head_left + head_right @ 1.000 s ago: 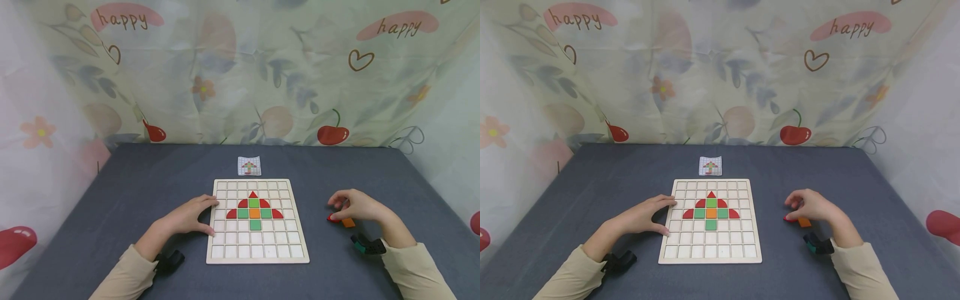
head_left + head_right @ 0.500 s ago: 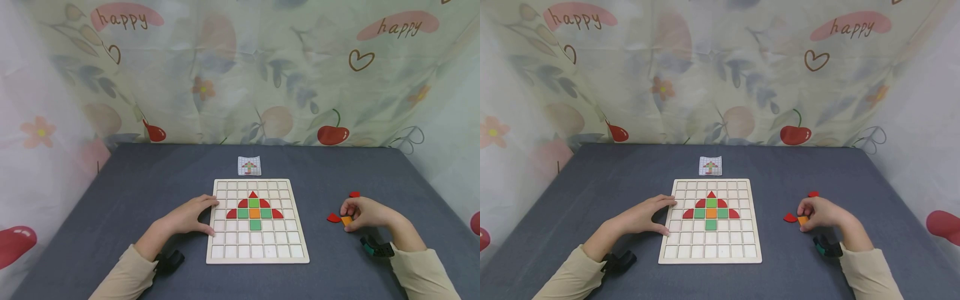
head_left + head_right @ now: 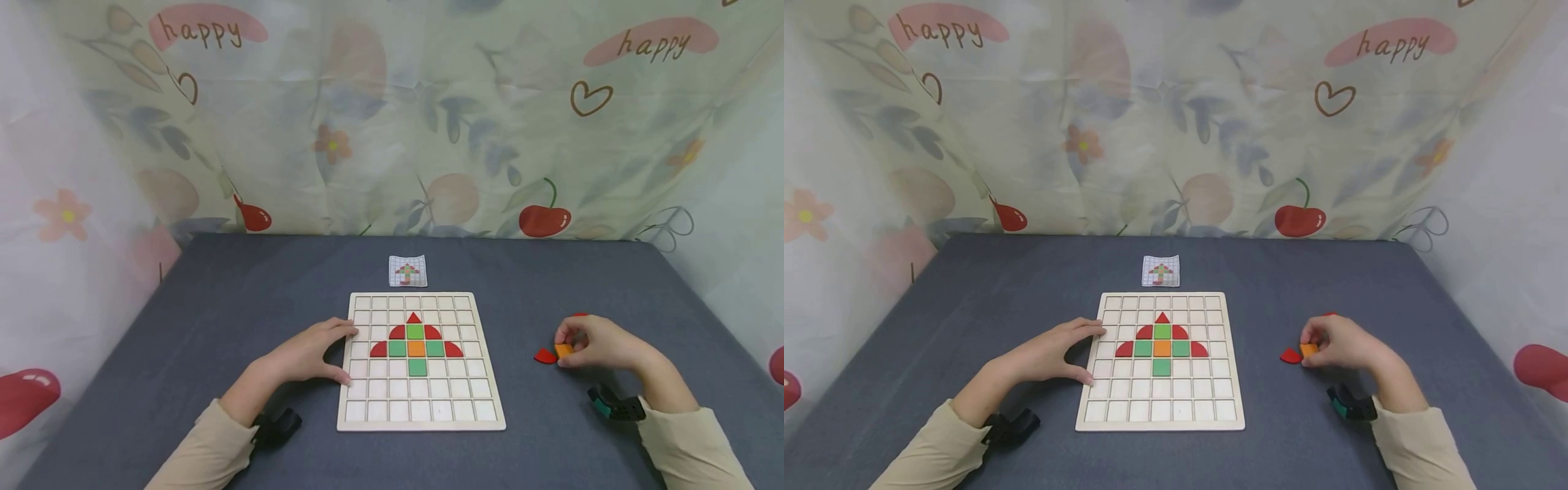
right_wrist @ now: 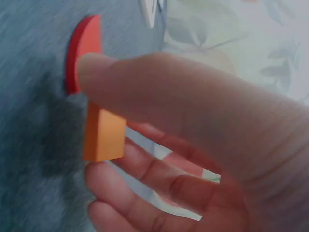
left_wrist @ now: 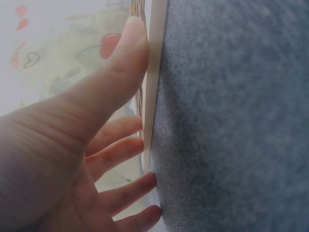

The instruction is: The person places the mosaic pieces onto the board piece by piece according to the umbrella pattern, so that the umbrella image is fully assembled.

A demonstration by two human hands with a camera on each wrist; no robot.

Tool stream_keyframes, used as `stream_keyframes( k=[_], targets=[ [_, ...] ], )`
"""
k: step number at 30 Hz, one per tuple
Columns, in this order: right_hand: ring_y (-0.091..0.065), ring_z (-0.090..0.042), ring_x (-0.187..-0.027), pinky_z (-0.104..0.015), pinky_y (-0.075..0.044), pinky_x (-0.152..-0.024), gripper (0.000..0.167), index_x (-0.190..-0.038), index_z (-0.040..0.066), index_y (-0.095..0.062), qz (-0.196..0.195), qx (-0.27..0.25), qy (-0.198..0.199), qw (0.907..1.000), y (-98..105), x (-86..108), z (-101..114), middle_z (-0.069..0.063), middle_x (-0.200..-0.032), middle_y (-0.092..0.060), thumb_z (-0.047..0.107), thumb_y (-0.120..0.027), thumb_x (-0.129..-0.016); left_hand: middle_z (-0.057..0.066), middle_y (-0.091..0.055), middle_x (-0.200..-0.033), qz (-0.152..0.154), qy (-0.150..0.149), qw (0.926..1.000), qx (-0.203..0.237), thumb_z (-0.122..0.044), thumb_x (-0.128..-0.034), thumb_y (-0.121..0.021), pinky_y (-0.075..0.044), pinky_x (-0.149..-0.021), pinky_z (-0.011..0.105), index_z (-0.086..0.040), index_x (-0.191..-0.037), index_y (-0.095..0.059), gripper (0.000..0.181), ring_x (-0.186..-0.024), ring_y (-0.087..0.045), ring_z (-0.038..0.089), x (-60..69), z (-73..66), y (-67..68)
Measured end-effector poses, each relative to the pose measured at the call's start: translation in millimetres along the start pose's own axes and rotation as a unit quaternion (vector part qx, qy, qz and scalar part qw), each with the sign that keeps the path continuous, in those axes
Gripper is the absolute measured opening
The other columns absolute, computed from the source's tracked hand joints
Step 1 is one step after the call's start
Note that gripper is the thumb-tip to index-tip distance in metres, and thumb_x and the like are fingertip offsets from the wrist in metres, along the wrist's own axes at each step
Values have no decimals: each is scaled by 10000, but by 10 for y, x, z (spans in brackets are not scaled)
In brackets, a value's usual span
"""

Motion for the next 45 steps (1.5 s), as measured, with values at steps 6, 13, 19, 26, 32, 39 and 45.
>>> stream_keyframes(
  k=[6,13,19,26,32,39,45],
  targets=[
    [-507,14,-593,-197,-435,-557,254,-913,72,-597,-391,172,120,9990,23,-45,234,-29,-850,-589,222,-751,-778,118,-410,-1429,31,48,10000,5,-436,-696,-784,-363,-1053,473,-76,-1375,-445,840,-1295,-410,290,-1,-1,-4],
    [-518,8,-565,-207,-455,-546,235,-908,99,-592,-588,-7,432,9973,-93,-145,470,-4,-811,-585,232,-745,-790,118,-413,-1426,19,18,10000,-36,-439,-696,-781,-363,-1052,475,-75,-1375,-445,841,-1293,-413,291,1,-2,2],
    [-502,16,-592,-200,-460,-562,237,-929,109,-635,-950,173,711,9928,-156,-201,609,27,-810,-603,248,-756,-780,116,-417,-1421,16,1,10000,-30,-443,-694,-781,-366,-1050,474,-72,-1374,-445,844,-1288,-416,289,3,-4,3],
    [-503,28,-619,-196,-463,-567,279,-997,78,-672,-1157,225,957,9884,-211,-241,754,37,-835,-621,217,-764,-773,116,-420,-1419,6,1,10000,-43,-447,-690,-783,-368,-1050,473,-71,-1373,-446,849,-1282,-421,287,2,1,2],
    [-505,34,-646,-188,-478,-586,264,-971,62,-667,-1209,267,1148,9856,-284,-286,881,54,-795,-584,164,-775,-753,122,-423,-1417,1,-31,10000,-49,-439,-690,-786,-369,-1049,471,-66,-1369,-448,846,-1281,-425,288,-1,-3,2],
    [-520,28,-661,-182,-497,-597,260,-969,57,-671,-1102,90,1204,9865,-385,-332,1001,13,-848,-626,162,-774,-755,126,-419,-1420,4,-17,10000,-42,-431,-694,-786,-367,-1048,474,-65,-1371,-447,841,-1284,-421,293,3,-9,6],
    [-518,4,-685,-181,-502,-620,247,-973,60,-663,-913,86,1194,9886,-471,-362,1111,-4,-854,-616,137,-766,-762,127,-420,-1420,3,-17,10000,-39,-426,-696,-787,-370,-1047,473,-61,-1370,-448,838,-1284,-422,294,5,-18,11]
  ],
)
Point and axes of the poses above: each hand's wrist, its own x-axis away from the middle knuckle, its own y-axis out of the back of the hand, z = x × y, the point moved 8 cm from there along -x, towards the middle knuckle
